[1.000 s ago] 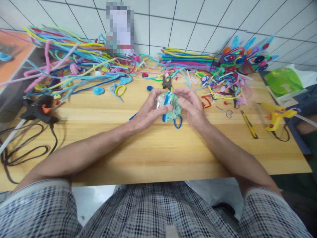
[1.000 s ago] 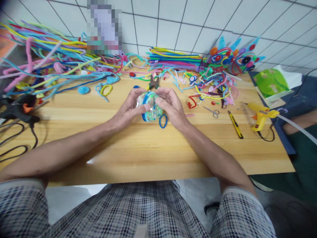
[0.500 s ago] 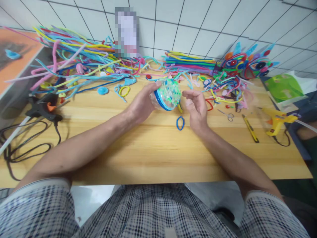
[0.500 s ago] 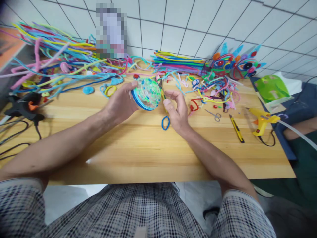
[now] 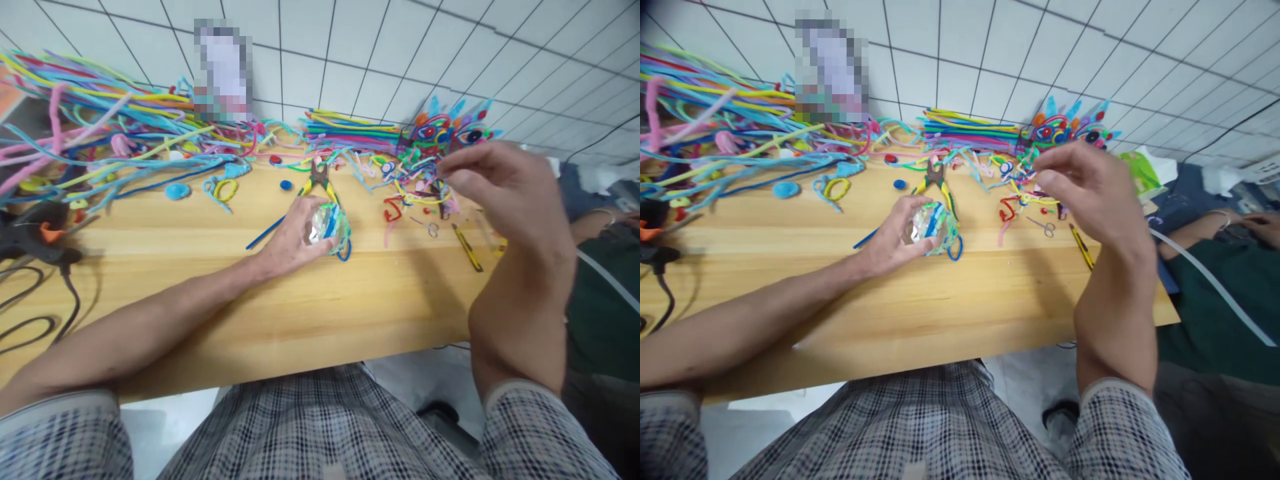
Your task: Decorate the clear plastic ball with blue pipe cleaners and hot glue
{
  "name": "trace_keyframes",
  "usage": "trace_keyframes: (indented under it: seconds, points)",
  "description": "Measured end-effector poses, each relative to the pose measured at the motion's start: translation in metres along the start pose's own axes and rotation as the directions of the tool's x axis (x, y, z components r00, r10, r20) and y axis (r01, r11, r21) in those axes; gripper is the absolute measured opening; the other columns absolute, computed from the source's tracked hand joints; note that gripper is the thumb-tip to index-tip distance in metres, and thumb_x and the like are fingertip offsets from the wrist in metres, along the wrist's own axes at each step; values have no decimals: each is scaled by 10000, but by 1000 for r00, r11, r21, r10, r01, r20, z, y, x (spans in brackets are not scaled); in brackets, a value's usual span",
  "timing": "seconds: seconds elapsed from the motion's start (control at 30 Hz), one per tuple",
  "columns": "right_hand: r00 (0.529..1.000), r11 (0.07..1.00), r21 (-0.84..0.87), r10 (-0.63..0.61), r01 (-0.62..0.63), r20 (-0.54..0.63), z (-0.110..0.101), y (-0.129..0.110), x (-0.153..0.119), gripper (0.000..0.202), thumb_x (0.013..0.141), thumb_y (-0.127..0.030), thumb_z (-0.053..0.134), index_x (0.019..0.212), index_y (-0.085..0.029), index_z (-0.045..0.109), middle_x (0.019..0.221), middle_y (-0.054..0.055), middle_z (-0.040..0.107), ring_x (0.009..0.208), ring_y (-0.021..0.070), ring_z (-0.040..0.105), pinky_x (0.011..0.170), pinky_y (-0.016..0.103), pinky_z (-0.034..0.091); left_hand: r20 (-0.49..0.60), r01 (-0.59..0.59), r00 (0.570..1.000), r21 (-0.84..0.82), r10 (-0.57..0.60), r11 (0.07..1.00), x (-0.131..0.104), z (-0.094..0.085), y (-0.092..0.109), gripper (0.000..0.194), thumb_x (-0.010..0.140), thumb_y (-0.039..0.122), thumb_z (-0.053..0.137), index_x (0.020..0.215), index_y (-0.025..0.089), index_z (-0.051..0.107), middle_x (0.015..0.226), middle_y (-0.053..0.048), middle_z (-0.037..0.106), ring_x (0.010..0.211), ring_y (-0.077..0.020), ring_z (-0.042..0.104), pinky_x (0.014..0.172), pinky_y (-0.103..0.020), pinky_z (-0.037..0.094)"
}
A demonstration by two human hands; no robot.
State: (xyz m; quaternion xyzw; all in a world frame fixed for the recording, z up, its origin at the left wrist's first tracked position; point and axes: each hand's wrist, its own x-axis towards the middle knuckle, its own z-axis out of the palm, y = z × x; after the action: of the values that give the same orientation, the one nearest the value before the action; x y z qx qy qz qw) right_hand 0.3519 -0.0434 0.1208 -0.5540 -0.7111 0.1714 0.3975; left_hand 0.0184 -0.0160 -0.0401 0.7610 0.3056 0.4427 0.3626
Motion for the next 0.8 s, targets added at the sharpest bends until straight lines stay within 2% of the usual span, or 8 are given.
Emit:
trace_keyframes:
  seconds: [0.1, 0.17, 0.23, 0.37, 0.43, 0.5, 0.63, 0.8]
  points:
    - [997, 969, 240, 63, -54, -32, -22, 27, -23, 389, 933, -726, 807, 998, -342, 814, 960, 73, 835, 903, 340, 782, 891, 601, 670, 21, -73, 997, 43, 73, 996, -1, -1, 0, 580, 966, 470, 824, 1466, 313, 573, 1422, -130, 659, 1394, -364, 625, 1217, -626, 523]
    - [967, 981, 172, 128, -90, -222, -27, 54, -40, 349, 895, -684, 869, 964, -348, 801, 909, 69, 829, 891, 351, 767, 871, 600, 655, 24, -89, 996, 69, 87, 994, 0, -2, -1, 570, 990, 483, 801, 1478, 304, 565, 1428, -133, 658, 1388, -371, 628, 1204, -648, 532]
    - [895, 981, 48, 193, -190, -403, -30, 81, -57, 327, 846, -624, 925, 936, -339, 793, 884, 42, 822, 878, 328, 745, 885, 564, 633, 21, -90, 996, 92, 88, 992, 0, -2, -3, 580, 1007, 530, 783, 1485, 289, 558, 1420, -120, 662, 1364, -366, 640, 1186, -656, 548]
    - [752, 929, 135, 358, -343, -553, -32, 121, -88, 300, 873, -559, 766, 741, -300, 693, 683, 34, 712, 637, 237, 612, 736, 470, 576, -14, -92, 995, 87, 94, 992, -1, 1, -5, 590, 996, 553, 807, 1478, 312, 566, 1435, -113, 660, 1370, -366, 643, 1199, -682, 546]
    - [715, 897, 137, 420, -420, -558, -33, 132, -100, 258, 832, -491, 735, 677, -298, 662, 641, 19, 666, 623, 229, 597, 725, 451, 561, -38, -87, 995, 71, 90, 994, -2, 3, -5, 581, 969, 511, 841, 1456, 327, 583, 1426, -124, 664, 1377, -377, 645, 1206, -695, 544]
    - [717, 854, 38, 460, -519, -524, -36, 141, -108, 200, 807, -420, 719, 670, -283, 673, 664, 16, 672, 677, 236, 630, 781, 445, 564, -57, -82, 995, 72, 86, 994, -4, 5, -4, 569, 968, 496, 839, 1451, 334, 586, 1429, -125, 662, 1386, -381, 646, 1206, -702, 548]
    - [649, 659, -205, 550, -724, -526, -46, 159, -116, 132, 831, -370, 710, 751, -266, 694, 762, 20, 715, 845, 269, 689, 923, 440, 545, -62, -103, 992, 98, 109, 990, -6, 6, -3, 574, 1010, 540, 794, 1498, 354, 554, 1477, -104, 645, 1425, -373, 632, 1228, -715, 539]
    - [574, 529, -269, 580, -805, -578, -65, 190, -117, 217, 879, -422, 758, 863, -310, 573, 888, 56, 729, 899, 277, 645, 891, 417, 512, -61, -71, 995, 87, 76, 994, -6, 4, -7, 617, 1001, 566, 817, 1521, 355, 560, 1481, -98, 645, 1428, -401, 630, 1230, -764, 525]
